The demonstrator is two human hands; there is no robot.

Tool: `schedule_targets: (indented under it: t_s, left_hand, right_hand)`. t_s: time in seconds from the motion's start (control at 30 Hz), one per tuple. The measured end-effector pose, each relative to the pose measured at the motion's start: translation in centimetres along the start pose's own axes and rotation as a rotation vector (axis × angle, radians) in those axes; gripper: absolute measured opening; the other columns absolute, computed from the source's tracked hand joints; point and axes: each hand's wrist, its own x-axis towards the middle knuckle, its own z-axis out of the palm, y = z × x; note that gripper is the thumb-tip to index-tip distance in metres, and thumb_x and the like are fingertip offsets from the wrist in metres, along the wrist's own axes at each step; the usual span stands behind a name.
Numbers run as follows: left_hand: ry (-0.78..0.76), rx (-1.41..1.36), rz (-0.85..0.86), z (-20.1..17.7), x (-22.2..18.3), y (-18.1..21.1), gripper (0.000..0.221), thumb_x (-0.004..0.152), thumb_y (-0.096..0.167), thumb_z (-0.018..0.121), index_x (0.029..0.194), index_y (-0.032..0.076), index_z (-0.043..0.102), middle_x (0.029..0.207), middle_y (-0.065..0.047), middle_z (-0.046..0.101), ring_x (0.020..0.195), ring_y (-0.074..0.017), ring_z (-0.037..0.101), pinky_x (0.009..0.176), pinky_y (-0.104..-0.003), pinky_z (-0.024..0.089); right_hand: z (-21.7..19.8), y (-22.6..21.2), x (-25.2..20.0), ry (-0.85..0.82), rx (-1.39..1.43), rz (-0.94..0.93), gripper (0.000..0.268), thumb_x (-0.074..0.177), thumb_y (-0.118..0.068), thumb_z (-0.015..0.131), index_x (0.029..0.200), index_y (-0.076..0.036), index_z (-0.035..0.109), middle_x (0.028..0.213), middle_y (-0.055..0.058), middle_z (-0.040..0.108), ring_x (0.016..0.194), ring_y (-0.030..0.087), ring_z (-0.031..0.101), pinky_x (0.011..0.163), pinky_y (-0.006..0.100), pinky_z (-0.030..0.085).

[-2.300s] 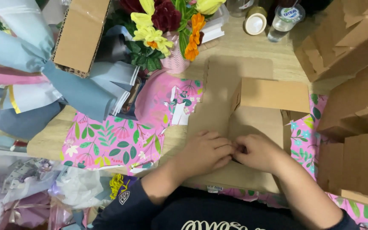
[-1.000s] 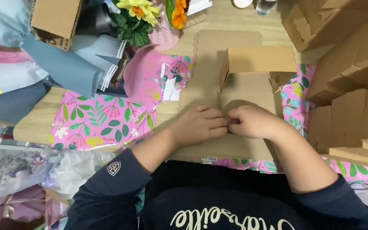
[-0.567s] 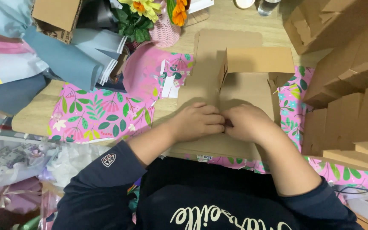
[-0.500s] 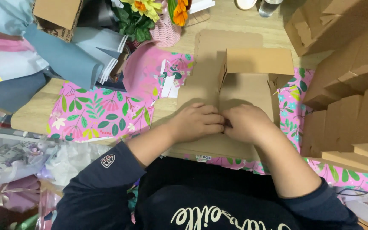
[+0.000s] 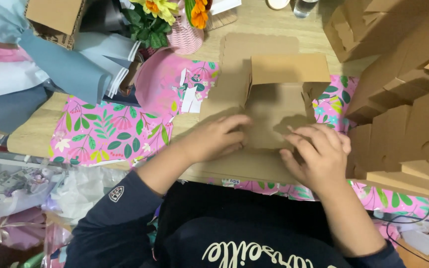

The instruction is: Assembling small cardboard boxes by folding pre-scored flaps and tucking them into place.

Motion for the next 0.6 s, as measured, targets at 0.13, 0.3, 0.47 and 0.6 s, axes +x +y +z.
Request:
schedule_targets:
  t_s: [0.13,0.3,0.47,0.6]
  left_hand:
    - [0.149,-0.409,-0.113,-1.5,-1.3,0.3,0.003,0.1,0.018,0.065,0.102,0.016,0.066,0.148,-0.01,0.048,0.135,-0.0342,0.057,0.109,-0.047,0.05]
    - [0.382,-0.88,-0.151,1.6,-3.1,-2.3,0.012,0.1,0.013,0.063,0.108,0.006,0.059,0.125,-0.017,0.06,0.113,-0.0273,0.062,0.096,-0.04,0.051]
    - [0.566,-1.162,-0.211,1.9,-2.6,-2.7,0.034,0.094,-0.001,0.05,0.128,0.002,0.047,0.106,-0.009,0.058,0.093,-0.0159,0.061,0.08,-0.028,0.05]
    - [0.551,-1.302,-0.259,-0.7,-0.3,0.0,0.057,0.084,0.013,0.056,0.139,-0.001,0.049,0.117,-0.004,0.048,0.106,-0.0123,0.055,0.086,-0.025,0.051]
  right_hand:
    - [0.6,1.0,-2.3,0.118,0.306,0.102,0.085,0.078,-0.068,0.074,0.137,-0.01,0.059,0.146,0.02,0.054,0.134,0.048,0.051,0.109,0.058,0.042]
    - [1.2,1.1,-2.2,0.028,0.541,0.278,0.119,0.065,-0.043,0.087,0.156,0.008,0.029,0.142,0.037,0.046,0.131,0.057,0.046,0.111,0.066,0.034]
    - [1.2,1.6,0.2,0.038,0.825,0.3,0.07,0.08,-0.028,0.083,0.127,0.003,0.042,0.147,0.029,0.045,0.137,0.044,0.05,0.103,0.053,0.047]
    - [2.2,3.4,0.2,0.029,0.904,0.419,0.071,0.081,-0.023,0.084,0.136,-0.001,0.043,0.132,0.017,0.054,0.124,0.03,0.057,0.096,0.043,0.051]
